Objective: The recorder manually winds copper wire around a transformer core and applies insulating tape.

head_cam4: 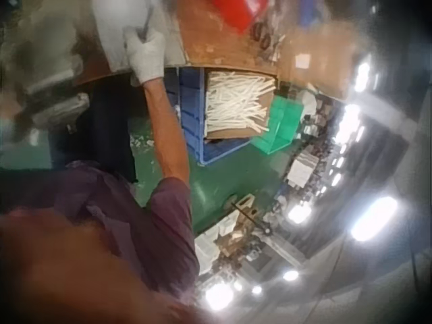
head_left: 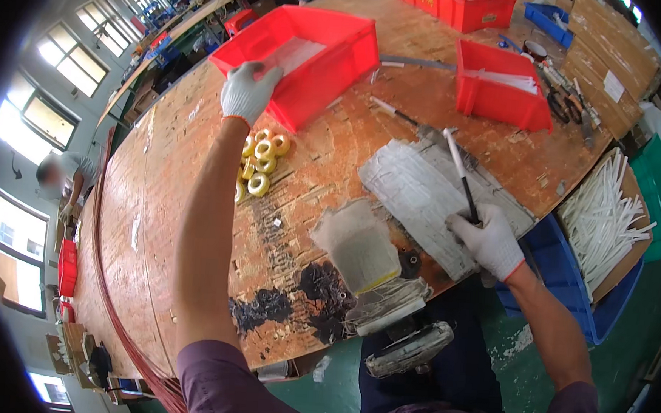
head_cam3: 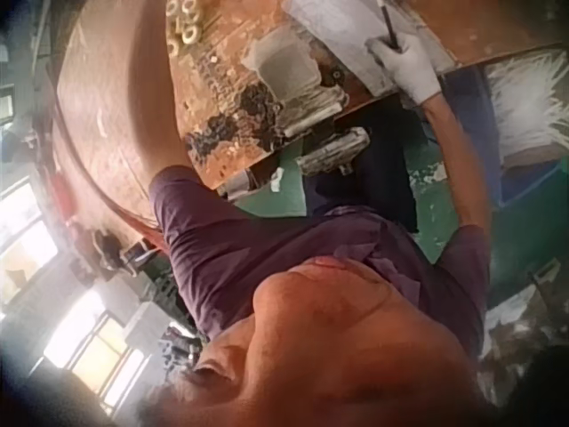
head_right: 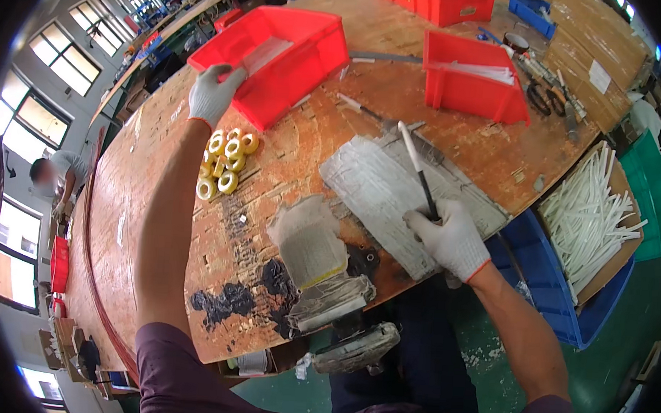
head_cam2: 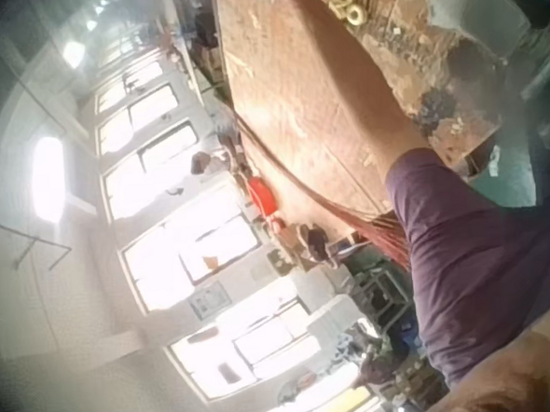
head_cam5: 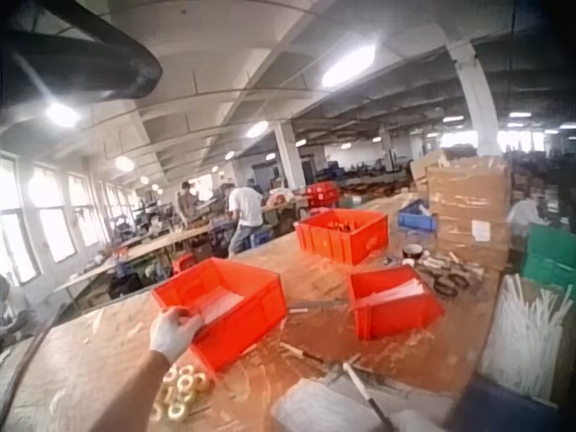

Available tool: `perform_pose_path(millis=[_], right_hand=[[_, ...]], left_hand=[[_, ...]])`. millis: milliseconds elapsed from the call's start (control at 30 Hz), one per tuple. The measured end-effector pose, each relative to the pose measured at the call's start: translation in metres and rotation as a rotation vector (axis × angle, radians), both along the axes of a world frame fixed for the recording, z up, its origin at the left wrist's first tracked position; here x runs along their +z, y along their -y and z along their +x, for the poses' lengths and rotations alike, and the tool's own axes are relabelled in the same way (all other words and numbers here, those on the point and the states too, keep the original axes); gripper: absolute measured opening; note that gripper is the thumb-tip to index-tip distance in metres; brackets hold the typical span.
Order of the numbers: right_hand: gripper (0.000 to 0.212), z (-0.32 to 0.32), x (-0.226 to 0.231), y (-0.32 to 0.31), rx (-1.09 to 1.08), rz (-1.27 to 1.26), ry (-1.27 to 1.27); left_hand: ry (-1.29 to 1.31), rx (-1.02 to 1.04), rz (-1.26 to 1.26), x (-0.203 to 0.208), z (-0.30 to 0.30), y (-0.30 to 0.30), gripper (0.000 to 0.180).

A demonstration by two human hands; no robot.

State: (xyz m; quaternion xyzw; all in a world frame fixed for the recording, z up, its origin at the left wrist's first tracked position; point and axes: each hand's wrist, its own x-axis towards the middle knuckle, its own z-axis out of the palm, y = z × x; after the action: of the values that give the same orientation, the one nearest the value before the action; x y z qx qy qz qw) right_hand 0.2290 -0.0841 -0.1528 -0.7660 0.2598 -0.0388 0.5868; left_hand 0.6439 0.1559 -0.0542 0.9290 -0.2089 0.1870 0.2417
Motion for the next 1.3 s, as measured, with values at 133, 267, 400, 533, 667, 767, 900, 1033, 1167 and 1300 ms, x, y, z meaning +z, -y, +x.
perform_pose_path(millis=[133,267,400,533,667,767,900,1033,1167,1300], right_hand=[[0.027,0.001,0.001,-0.002,-0.008,0.026,0.014],[0.028,0.001,-0.001,-0.002,-0.013,-0.029,0.013],[0.028,-0.002,-0.005,0.0,-0.01,-0.027,0.073],[0.029,-0.002,-0.013,0.004,0.014,-0.09,0.076],[0.03,0.001,-0.018,0.003,0.022,-0.081,0.151],[0.029,-0.004,-0.018,-0.005,-0.03,-0.115,0.298],[0.027,-0.048,-0.025,-0.029,-0.212,0.188,0.424],[0.013,-0.134,-0.05,-0.08,-0.115,0.472,0.556],[0.015,-0.186,-0.061,-0.149,-0.03,0.565,0.313],[0.023,-0.192,-0.033,-0.189,0.298,0.207,0.538]], left_hand=[[0.183,-0.074,-0.048,-0.032,-0.043,-0.03,0.064],[0.218,0.022,0.174,-0.077,-0.078,-0.051,0.05],[0.199,0.122,0.568,-0.095,-0.091,-0.057,0.047],[0.091,-0.05,0.189,-0.059,-0.105,-0.061,0.044],[-0.727,-0.286,-0.667,0.002,-0.172,-0.074,0.047],[-0.984,-0.595,-1.041,0.024,-0.261,-0.085,0.054],[-0.977,-0.638,-0.781,0.028,-0.363,-0.092,0.059],[-0.877,-0.655,-0.611,0.007,-0.404,-0.085,0.042],[-0.753,-0.696,-0.563,-0.028,-0.401,-0.078,0.045],[-0.709,-0.71,-0.695,-0.051,-0.395,-0.082,0.053]])
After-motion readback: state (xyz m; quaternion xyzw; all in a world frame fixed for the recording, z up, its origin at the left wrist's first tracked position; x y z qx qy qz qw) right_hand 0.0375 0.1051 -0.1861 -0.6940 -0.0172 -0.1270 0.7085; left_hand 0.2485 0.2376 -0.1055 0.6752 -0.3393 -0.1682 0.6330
